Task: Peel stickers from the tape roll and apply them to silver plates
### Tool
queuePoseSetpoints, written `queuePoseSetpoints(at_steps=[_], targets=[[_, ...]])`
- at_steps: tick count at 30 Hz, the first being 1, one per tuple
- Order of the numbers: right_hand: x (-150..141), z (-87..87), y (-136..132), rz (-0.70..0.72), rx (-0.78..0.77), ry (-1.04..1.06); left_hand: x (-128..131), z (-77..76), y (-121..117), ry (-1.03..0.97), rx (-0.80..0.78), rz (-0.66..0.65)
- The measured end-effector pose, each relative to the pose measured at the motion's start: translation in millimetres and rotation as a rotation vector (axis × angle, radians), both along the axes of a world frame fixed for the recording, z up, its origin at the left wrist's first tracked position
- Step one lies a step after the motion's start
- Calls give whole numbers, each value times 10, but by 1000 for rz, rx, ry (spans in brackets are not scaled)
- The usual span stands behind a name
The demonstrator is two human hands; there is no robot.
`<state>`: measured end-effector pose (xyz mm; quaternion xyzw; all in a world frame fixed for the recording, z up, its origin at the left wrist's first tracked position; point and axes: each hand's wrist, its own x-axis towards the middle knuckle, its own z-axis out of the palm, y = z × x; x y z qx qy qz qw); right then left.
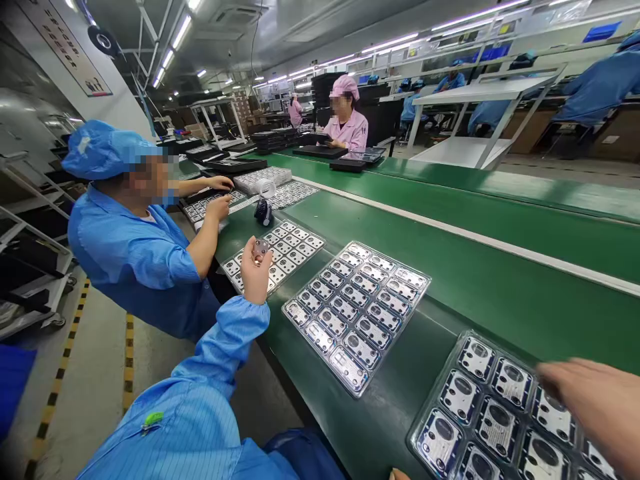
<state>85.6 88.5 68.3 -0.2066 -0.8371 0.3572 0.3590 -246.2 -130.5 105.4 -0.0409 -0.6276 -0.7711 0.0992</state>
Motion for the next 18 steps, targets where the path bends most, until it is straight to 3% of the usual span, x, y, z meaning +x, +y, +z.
queuePoseSetpoints(at_steps=[3, 5, 7, 10, 14, 18], targets=[[-441, 334, 611, 74, 56, -18, 52, -32, 7, 173, -270, 20], [-716, 425, 730, 392, 200, -172, -1, -45, -7, 219, -356, 23], [-924, 402, 678, 493, 230, -192, -144, -46, -40, 200, -439, 31], [-1089, 254, 525, 516, 206, -185, -495, -22, -122, 108, -566, 52], [-1145, 96, 496, 489, 59, -143, -1021, 69, -242, 9, -649, 95], [-1170, 74, 584, 493, -25, -134, -1395, 204, -317, -95, -724, 116]])
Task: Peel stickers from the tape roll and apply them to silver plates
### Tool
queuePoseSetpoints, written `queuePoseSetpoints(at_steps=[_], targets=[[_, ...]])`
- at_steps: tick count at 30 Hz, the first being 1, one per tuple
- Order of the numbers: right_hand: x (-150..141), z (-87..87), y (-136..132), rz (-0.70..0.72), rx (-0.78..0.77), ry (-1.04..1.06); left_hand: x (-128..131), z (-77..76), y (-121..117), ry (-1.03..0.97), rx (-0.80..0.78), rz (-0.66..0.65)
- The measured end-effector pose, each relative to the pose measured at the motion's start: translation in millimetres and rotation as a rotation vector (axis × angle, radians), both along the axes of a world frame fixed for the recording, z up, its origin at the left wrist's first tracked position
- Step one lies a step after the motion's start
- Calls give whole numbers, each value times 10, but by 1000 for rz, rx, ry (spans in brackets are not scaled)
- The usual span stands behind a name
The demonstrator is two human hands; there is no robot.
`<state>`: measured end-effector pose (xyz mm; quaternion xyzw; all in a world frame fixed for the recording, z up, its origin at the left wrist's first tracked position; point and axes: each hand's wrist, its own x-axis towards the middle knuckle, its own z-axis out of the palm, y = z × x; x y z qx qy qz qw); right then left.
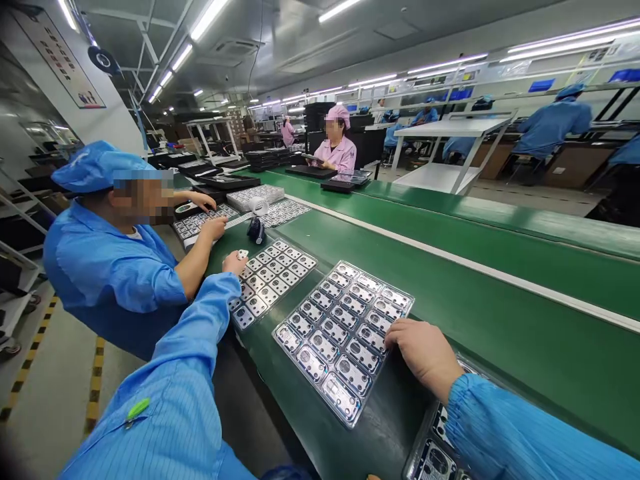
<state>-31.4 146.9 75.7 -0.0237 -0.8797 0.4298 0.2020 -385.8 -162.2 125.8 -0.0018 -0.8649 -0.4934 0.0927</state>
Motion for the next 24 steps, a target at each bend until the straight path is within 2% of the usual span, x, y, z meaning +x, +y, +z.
queuePoseSetpoints(at_steps=[3, 7, 10, 12, 15, 18, 22, 24], targets=[[-13, 2, 38, 18, 32, -11, -162, 93, -16, -18, -42, 4], [-3, -40, 78, 27, 171, 26, -240, 136, 1, -1, -83, -21], [4, -97, 128, 60, 257, 36, -138, 109, 39, 27, -101, -71], [5, -138, 163, 67, 297, 42, 70, 75, 77, 58, -99, -144], [20, -192, 204, 68, 381, 72, 678, -22, 137, 90, -77, -329], [53, -200, 220, 81, 485, 61, 1612, -217, 183, 68, -59, -598], [24, -92, 199, 68, 527, 18, 2873, -607, 236, 34, -57, -1445], [-2, -24, 161, 34, 512, -3, 3292, -816, 271, 230, -160, -1651]])
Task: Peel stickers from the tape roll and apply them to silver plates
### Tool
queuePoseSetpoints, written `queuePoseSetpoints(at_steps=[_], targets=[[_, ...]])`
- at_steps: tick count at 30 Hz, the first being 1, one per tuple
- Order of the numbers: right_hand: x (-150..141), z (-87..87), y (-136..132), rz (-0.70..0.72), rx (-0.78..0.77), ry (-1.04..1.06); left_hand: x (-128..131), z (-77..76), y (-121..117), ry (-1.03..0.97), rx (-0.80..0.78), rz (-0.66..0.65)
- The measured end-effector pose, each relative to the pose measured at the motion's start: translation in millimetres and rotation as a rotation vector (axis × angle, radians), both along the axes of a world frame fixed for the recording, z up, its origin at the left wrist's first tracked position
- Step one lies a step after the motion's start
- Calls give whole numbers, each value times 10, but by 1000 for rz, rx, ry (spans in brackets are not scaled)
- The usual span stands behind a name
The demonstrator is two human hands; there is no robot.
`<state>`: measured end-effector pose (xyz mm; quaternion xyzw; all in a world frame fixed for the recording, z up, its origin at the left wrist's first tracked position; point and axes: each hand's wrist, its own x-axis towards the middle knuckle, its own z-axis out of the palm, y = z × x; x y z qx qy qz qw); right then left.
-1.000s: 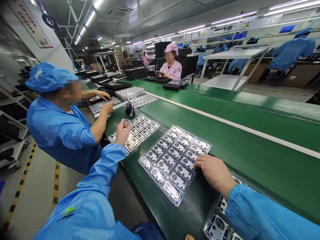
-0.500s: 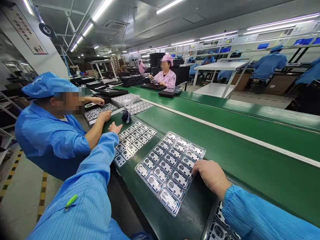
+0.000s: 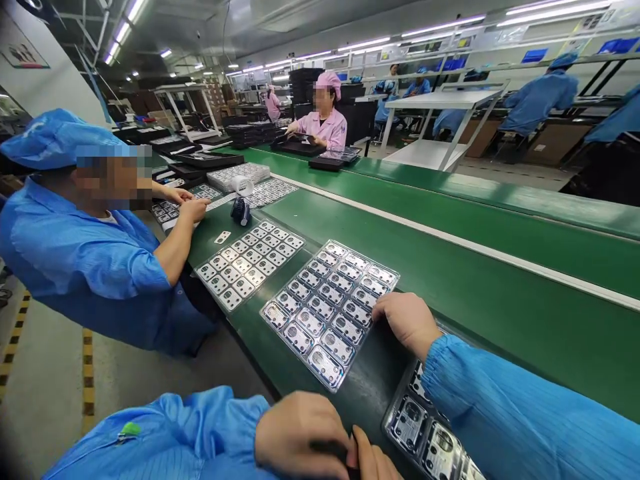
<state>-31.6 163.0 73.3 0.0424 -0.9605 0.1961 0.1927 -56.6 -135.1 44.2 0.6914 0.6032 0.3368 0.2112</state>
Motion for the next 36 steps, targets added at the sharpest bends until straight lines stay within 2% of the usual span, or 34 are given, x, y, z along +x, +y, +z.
queuePoseSetpoints(at_steps=[1, 3, 6, 8, 10, 13, 14, 15, 16, 18, 21, 23, 25, 30, 33, 36], targets=[[15, 20, -39, -29, 0, 4, 140, -93, 18, 82, 7, -72], [157, 9, -191, -108, 14, 32, 301, -230, 47, 183, 7, -123], [683, -150, -692, -271, 34, 87, 328, -259, 60, 215, -22, -117], [1099, -311, -1183, -349, 48, 98, 229, -164, 60, 196, -59, -100], [1402, -467, -1669, -405, 63, 109, 42, -4, 67, 114, -127, -78], [1549, -630, -2119, -597, 73, 211, -373, 293, 83, -123, -287, -128], [1540, -656, -2178, -626, 69, 235, -532, 390, 84, -195, -341, -104], [1520, -671, -2200, -645, 62, 252, -694, 480, 84, -241, -373, -26], [1496, -675, -2199, -642, 55, 257, -856, 557, 84, -268, -375, 103], [1458, -668, -2166, -629, 49, 253, -1167, 658, 100, -245, -280, 411], [1449, -661, -2136, -615, 36, 241, -1571, 665, 202, 75, -125, 870], [1459, -671, -2141, -608, 26, 229, -1782, 596, 322, 275, -137, 1038], [1464, -683, -2148, -609, 21, 228, -1935, 503, 450, 353, -164, 1099], [1442, -668, -2138, -601, 13, 251, -2092, 302, 628, 431, -224, 1100], [1429, -634, -2137, -602, 0, 243, -2089, 266, 613, 464, -233, 1085], [1425, -614, -2143, -610, -4, 216, -2037, 308, 545, 486, -218, 1076]])
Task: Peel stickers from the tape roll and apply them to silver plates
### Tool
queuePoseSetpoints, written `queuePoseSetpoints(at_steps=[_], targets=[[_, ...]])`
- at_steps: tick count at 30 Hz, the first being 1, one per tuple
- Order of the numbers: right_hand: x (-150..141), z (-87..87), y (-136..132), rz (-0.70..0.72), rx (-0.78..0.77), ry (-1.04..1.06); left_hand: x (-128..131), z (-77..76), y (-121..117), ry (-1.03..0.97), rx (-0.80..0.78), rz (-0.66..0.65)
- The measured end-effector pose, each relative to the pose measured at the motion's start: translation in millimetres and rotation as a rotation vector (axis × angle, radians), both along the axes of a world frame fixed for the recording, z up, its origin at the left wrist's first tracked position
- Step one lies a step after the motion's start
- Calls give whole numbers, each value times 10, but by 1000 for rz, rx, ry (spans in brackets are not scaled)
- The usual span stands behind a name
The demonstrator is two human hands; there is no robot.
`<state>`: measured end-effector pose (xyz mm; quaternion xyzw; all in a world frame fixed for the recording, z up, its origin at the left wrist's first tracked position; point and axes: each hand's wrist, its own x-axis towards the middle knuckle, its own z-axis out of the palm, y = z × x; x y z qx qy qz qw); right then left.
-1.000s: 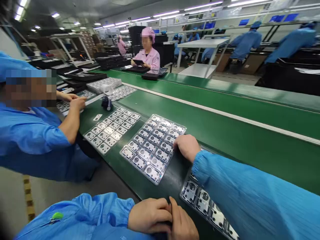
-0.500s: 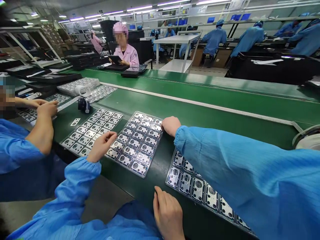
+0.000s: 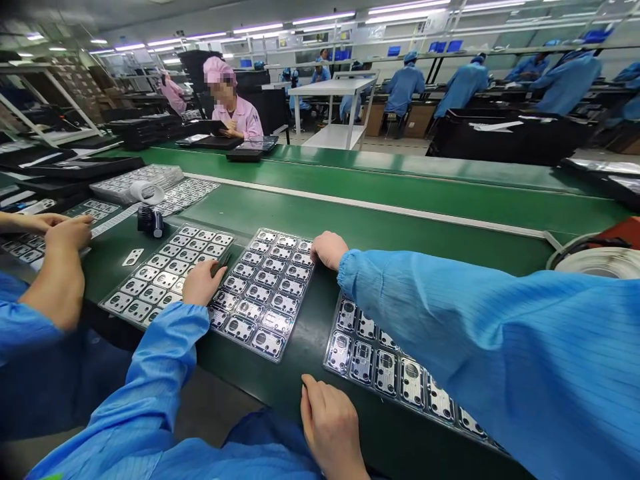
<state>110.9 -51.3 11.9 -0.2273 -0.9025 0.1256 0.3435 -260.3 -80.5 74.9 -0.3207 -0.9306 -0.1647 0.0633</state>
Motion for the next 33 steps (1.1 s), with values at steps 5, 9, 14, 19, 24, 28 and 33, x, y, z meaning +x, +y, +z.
queuePoseSetpoints(at_steps=[5, 9, 14, 19, 24, 28, 33], targets=[[4, -12, -7, -18, 1, -23, 332, 144, -123, 108, 179, -150], [5, -16, -11, -12, -17, -46, 968, 185, -189, 105, 425, -576], [0, -33, 0, -34, 24, -29, 1924, -58, -292, -118, 401, -1144], [-17, -67, 1, -49, 9, 11, 2350, -434, -332, -304, 302, -1294], [-38, -39, -3, -85, 32, -25, 2211, -411, -376, -57, 481, -1050], [-39, 1, 6, -84, 39, -68, 1895, -345, -508, 151, 428, -814], [-31, -20, 7, -86, 36, -60, 1398, -342, -665, 164, 377, -722]])
